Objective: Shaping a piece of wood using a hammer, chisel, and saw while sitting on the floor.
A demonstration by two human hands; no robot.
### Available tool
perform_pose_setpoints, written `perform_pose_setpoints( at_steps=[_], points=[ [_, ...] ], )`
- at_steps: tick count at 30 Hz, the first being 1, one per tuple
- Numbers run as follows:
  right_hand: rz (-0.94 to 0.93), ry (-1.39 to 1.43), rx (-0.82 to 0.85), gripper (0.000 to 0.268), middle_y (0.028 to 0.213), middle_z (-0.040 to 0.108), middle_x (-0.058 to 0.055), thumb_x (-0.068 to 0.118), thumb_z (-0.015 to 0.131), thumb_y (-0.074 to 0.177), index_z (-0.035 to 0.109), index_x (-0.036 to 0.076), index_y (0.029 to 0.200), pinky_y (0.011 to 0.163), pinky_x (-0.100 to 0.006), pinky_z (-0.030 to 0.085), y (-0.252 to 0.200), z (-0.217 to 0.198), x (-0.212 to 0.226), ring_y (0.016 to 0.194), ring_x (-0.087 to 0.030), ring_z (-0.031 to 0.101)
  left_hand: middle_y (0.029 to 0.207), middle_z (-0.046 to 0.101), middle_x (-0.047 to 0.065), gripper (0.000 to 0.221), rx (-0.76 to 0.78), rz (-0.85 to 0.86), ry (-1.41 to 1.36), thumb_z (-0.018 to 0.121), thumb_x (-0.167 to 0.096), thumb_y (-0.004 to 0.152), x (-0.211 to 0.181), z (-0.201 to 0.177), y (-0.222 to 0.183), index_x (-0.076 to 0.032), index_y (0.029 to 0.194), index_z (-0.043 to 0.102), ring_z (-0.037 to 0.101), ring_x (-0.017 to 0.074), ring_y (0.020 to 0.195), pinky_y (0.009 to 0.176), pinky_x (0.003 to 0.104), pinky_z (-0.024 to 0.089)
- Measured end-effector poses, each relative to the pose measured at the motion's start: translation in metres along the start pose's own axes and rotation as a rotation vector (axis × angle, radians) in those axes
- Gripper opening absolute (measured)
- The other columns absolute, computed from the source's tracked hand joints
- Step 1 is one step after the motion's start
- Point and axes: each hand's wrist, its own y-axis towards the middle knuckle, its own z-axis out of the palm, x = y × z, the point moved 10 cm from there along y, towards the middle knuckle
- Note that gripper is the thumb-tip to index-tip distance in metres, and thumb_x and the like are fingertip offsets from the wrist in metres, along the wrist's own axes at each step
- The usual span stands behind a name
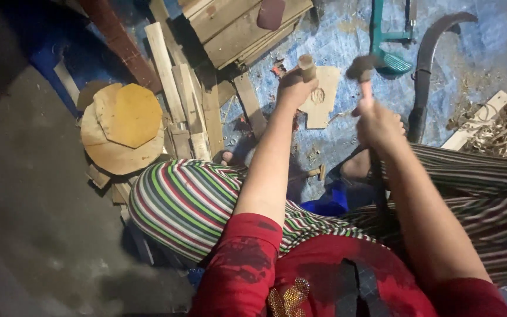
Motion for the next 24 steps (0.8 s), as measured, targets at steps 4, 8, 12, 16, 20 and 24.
perform_pose_setpoints(
  at_steps=[4, 8, 12, 16, 20, 24],
  points=[
    [0.236, -0.04, 0.109, 0.039, 0.072, 0.047, -0.001, 0.036, 0.039, 0.113, 0.061, 0.004, 0.111, 0.044, -0.029, 0.035, 0.04, 0.036, -0.079, 0.052, -0.014, 0.041, 0.094, 0.081, 0.005, 0.035, 0.009, -0.031, 0.016, 0.072, -0.033, 0.073, 0.004, -0.003, 0.011, -0.015, 0.103, 0.077, 0.076, 0.0219, 0.08, 0.074, 0.033, 0.059],
    [0.303, 0.002, 0.192, 0.049, 0.078, 0.049, -0.007, 0.045, 0.041, 0.112, 0.061, 0.0, 0.111, 0.047, -0.032, 0.036, 0.054, 0.064, -0.114, 0.055, -0.017, 0.043, 0.101, 0.08, 0.008, 0.047, 0.035, -0.041, 0.099, 0.072, -0.042, 0.073, 0.016, -0.003, 0.028, -0.01, 0.108, 0.076, 0.076, 0.0239, 0.088, 0.079, 0.034, 0.059],
    [0.296, 0.042, 0.206, 0.044, 0.069, 0.049, -0.008, 0.04, 0.044, 0.111, 0.06, -0.001, 0.106, 0.043, -0.035, 0.035, 0.067, 0.073, -0.13, 0.05, -0.019, 0.042, 0.1, 0.08, 0.005, 0.048, 0.109, -0.115, 0.104, 0.072, -0.043, 0.073, 0.006, -0.014, 0.032, -0.013, 0.11, 0.076, 0.076, 0.0199, 0.084, 0.075, 0.031, 0.058],
    [0.302, 0.089, 0.201, 0.048, 0.063, 0.046, -0.008, 0.041, 0.043, 0.111, 0.06, -0.003, 0.105, 0.042, -0.036, 0.034, 0.066, 0.068, -0.128, 0.046, -0.02, 0.04, 0.109, 0.077, 0.007, 0.052, 0.154, -0.173, 0.053, 0.075, -0.035, 0.08, 0.005, -0.016, 0.039, -0.006, 0.123, 0.07, 0.074, 0.0135, 0.085, 0.075, 0.026, 0.059],
    [0.291, 0.101, 0.226, 0.047, 0.062, 0.046, -0.009, 0.041, 0.04, 0.112, 0.058, -0.002, 0.103, 0.045, -0.038, 0.037, 0.068, 0.065, -0.129, 0.049, -0.022, 0.042, 0.109, 0.081, 0.009, 0.05, 0.099, -0.105, -0.083, 0.075, -0.038, 0.081, 0.012, -0.016, 0.054, -0.006, 0.119, 0.073, 0.078, 0.0179, 0.093, 0.086, 0.032, 0.06],
    [0.354, 0.139, 0.205, 0.043, 0.065, 0.043, -0.006, 0.039, 0.039, 0.111, 0.057, 0.0, 0.105, 0.045, -0.035, 0.031, 0.063, 0.065, -0.128, 0.049, -0.018, 0.037, 0.098, 0.081, 0.008, 0.038, 0.054, -0.121, -0.255, 0.076, -0.024, 0.08, 0.012, -0.017, 0.059, -0.007, 0.115, 0.075, 0.075, 0.0153, 0.074, 0.062, 0.024, 0.063]
  ],
)
